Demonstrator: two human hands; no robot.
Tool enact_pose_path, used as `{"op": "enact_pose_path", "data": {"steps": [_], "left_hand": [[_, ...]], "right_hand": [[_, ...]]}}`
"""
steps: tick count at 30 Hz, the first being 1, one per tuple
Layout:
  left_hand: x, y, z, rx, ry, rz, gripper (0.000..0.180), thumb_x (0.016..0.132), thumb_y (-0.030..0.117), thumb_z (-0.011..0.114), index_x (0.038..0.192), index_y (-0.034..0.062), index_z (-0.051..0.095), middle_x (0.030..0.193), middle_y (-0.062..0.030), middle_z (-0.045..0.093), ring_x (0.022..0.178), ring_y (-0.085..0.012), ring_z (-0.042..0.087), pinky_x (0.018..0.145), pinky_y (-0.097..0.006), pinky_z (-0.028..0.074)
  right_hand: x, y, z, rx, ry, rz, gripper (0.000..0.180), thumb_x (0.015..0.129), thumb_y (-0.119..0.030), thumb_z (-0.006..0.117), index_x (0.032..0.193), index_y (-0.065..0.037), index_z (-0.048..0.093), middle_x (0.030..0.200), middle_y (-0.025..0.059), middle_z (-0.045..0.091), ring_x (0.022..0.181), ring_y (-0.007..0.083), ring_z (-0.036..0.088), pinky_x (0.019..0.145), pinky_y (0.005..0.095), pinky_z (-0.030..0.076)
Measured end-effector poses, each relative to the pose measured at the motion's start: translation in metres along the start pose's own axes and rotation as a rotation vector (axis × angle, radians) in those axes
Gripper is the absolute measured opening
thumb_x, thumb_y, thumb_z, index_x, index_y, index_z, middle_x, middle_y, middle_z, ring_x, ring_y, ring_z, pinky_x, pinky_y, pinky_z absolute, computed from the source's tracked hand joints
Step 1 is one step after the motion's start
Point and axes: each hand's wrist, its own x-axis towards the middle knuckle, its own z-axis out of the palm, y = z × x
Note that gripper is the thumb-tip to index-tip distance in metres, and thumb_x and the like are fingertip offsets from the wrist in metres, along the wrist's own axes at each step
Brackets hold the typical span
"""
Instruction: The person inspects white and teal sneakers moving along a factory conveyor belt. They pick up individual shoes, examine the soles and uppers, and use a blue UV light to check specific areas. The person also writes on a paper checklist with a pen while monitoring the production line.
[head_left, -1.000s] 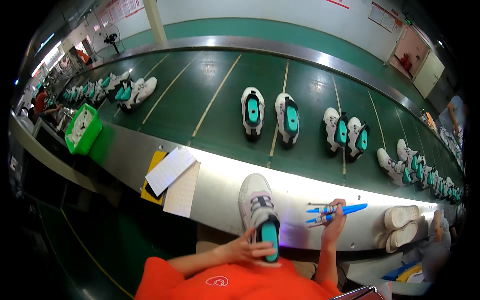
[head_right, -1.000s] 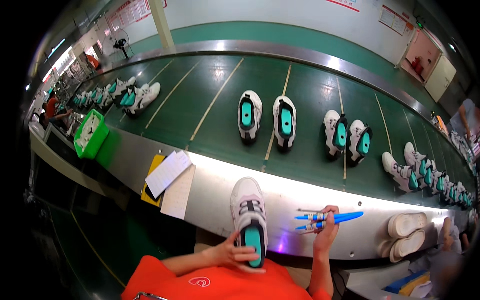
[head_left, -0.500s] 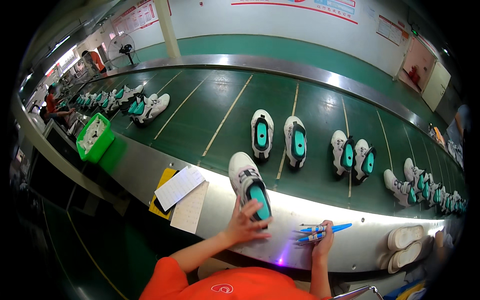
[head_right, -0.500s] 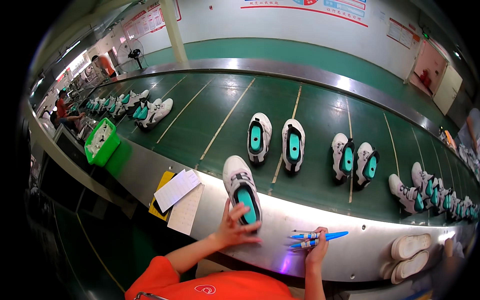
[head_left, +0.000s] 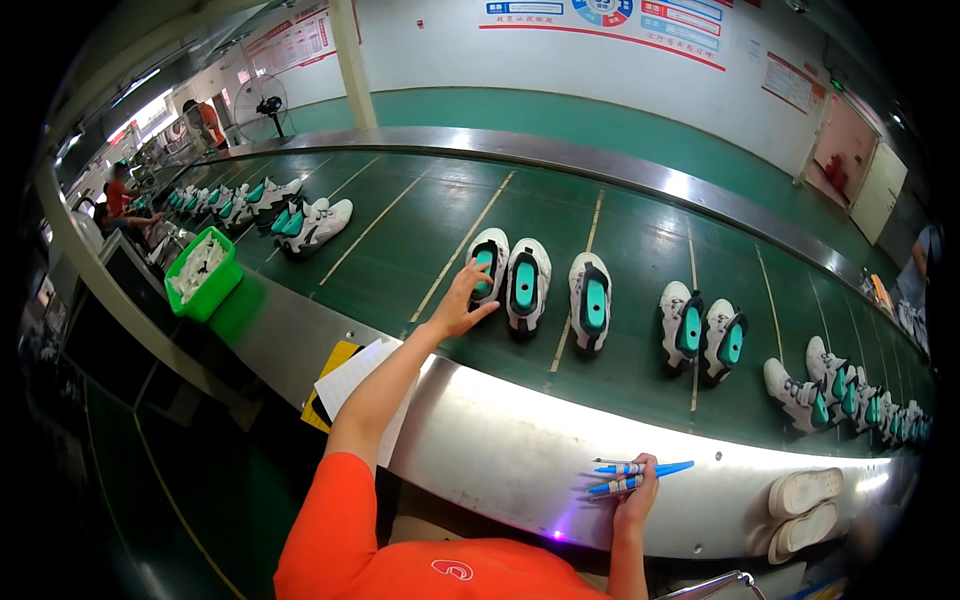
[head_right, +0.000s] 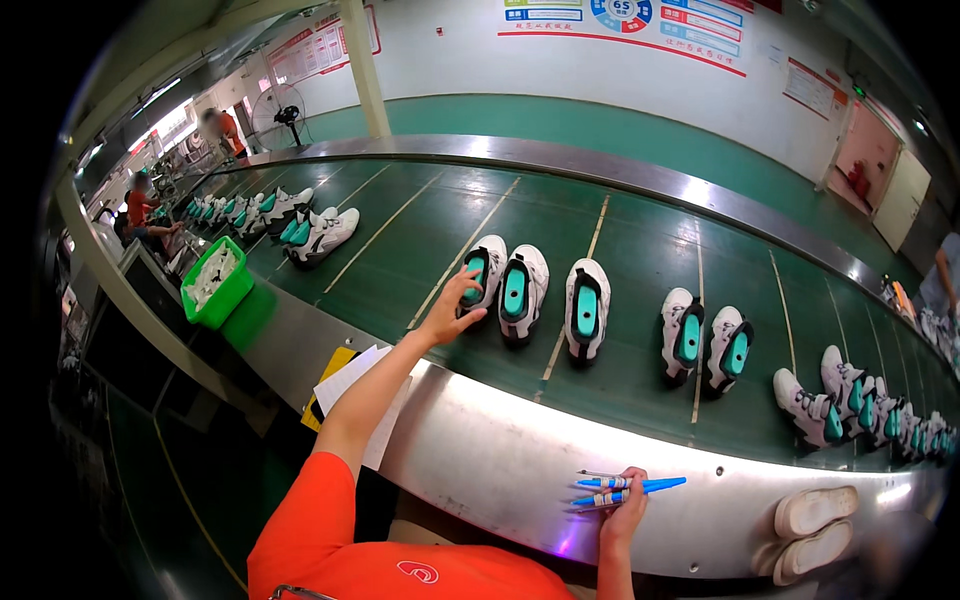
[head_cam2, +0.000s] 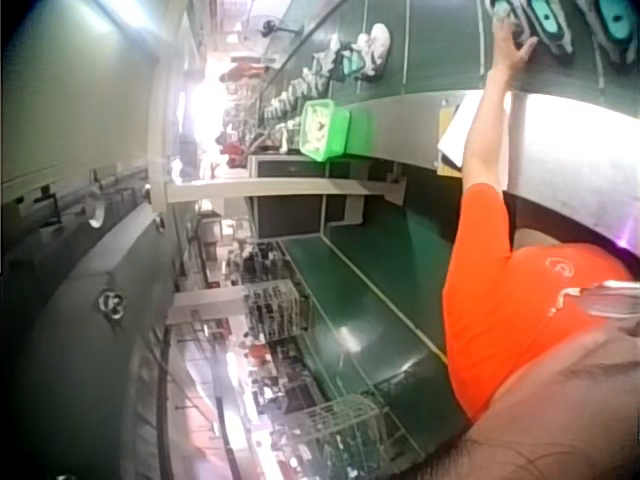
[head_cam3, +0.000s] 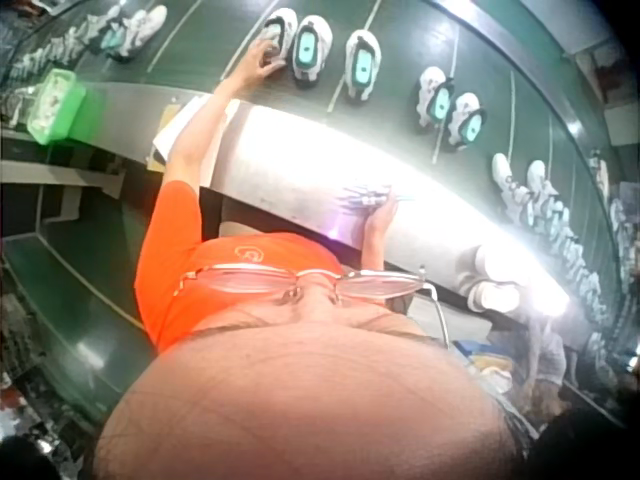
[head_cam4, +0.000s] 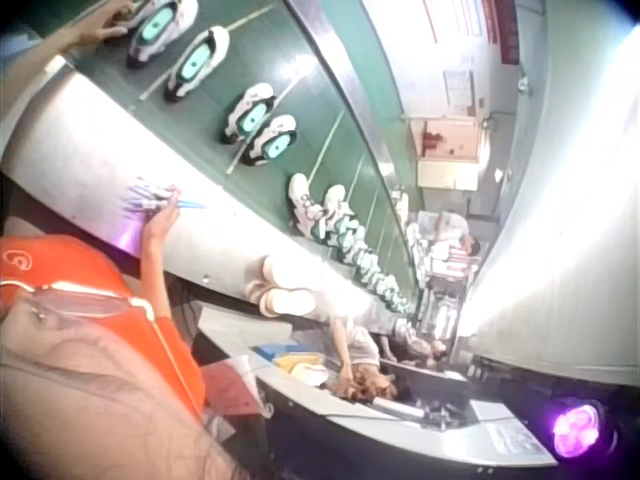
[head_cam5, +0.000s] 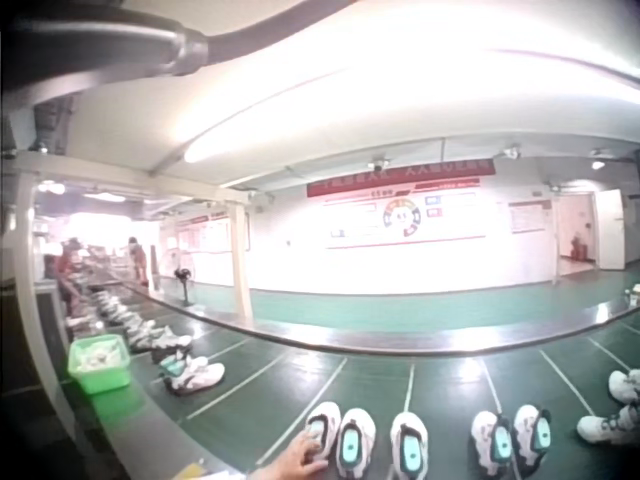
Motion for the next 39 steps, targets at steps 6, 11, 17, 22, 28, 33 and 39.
{"op": "enact_pose_path", "data": {"steps": [6, 11, 17, 22, 28, 33, 39], "left_hand": [[-0.009, 0.107, 0.009, -0.083, 0.303, -0.049, 0.032, 0.069, 0.006, 0.067, 0.098, 0.0058, 0.053, 0.105, -0.0133, 0.051, 0.104, -0.0301, 0.047, 0.087, -0.037, 0.037], [-0.027, 0.260, -0.010, -0.605, -0.381, 0.310, 0.026, 0.065, 0.006, 0.070, 0.088, 0.0073, 0.059, 0.104, -0.0131, 0.054, 0.103, -0.0314, 0.050, 0.092, -0.040, 0.037], [-0.036, 0.361, -0.024, -0.903, -0.511, 0.668, 0.025, 0.072, 0.008, 0.068, 0.095, 0.0124, 0.061, 0.105, -0.0145, 0.056, 0.099, -0.0310, 0.057, 0.097, -0.048, 0.032], [-0.044, 0.397, -0.006, -1.078, -0.191, 0.787, 0.039, 0.069, 0.000, 0.066, 0.104, 0.0158, 0.057, 0.097, -0.0117, 0.052, 0.095, -0.0279, 0.058, 0.091, -0.048, 0.037], [-0.025, 0.371, 0.006, -0.886, -0.159, 0.896, 0.023, 0.078, 0.014, 0.062, 0.098, 0.0046, 0.061, 0.103, -0.0147, 0.057, 0.100, -0.0273, 0.055, 0.091, -0.040, 0.041], [-0.016, 0.245, 0.080, -0.434, 0.258, 0.310, 0.010, 0.080, -0.004, 0.049, 0.082, 0.0023, 0.057, 0.087, -0.0095, 0.058, 0.081, -0.0214, 0.057, 0.071, -0.030, 0.046], [-0.051, 0.112, 0.141, -0.298, 0.288, -0.363, 0.007, 0.082, 0.002, 0.052, 0.084, 0.0020, 0.058, 0.079, -0.0051, 0.057, 0.073, -0.0129, 0.055, 0.068, -0.025, 0.044]], "right_hand": [[-0.003, -0.007, 0.007, 0.031, 0.035, 0.058, 0.021, 0.089, -0.033, 0.041, 0.080, -0.016, 0.047, 0.057, -0.0010, 0.046, 0.044, 0.0055, 0.042, 0.036, 0.0177, 0.026], [0.003, 0.005, -0.007, -0.045, -0.053, 0.088, 0.017, 0.089, -0.030, 0.046, 0.086, -0.014, 0.050, 0.065, -0.0017, 0.047, 0.053, 0.0048, 0.048, 0.043, 0.0168, 0.035], [0.005, 0.018, -0.007, 0.044, -0.241, -0.012, 0.019, 0.091, -0.027, 0.044, 0.091, -0.009, 0.049, 0.069, 0.0015, 0.049, 0.058, 0.0071, 0.051, 0.050, 0.0192, 0.040], [-0.005, 0.000, 0.002, -0.062, -0.293, 0.038, 0.019, 0.093, -0.025, 0.041, 0.091, -0.009, 0.049, 0.068, 0.0023, 0.050, 0.059, 0.0073, 0.052, 0.052, 0.0189, 0.042], [0.014, -0.011, 0.016, -0.101, -0.575, 0.211, 0.020, 0.092, -0.025, 0.042, 0.088, -0.007, 0.051, 0.071, 0.0021, 0.050, 0.062, 0.0079, 0.051, 0.055, 0.0197, 0.040], [0.060, -0.020, 0.027, -0.322, -0.962, 0.435, 0.024, 0.090, -0.031, 0.040, 0.087, -0.010, 0.052, 0.070, -0.0001, 0.050, 0.058, 0.0056, 0.047, 0.048, 0.0187, 0.035], [0.090, -0.006, 0.021, -0.059, -1.096, 0.684, 0.027, 0.089, -0.033, 0.044, 0.088, -0.007, 0.050, 0.072, 0.0025, 0.051, 0.060, 0.0098, 0.052, 0.053, 0.0228, 0.045]]}}
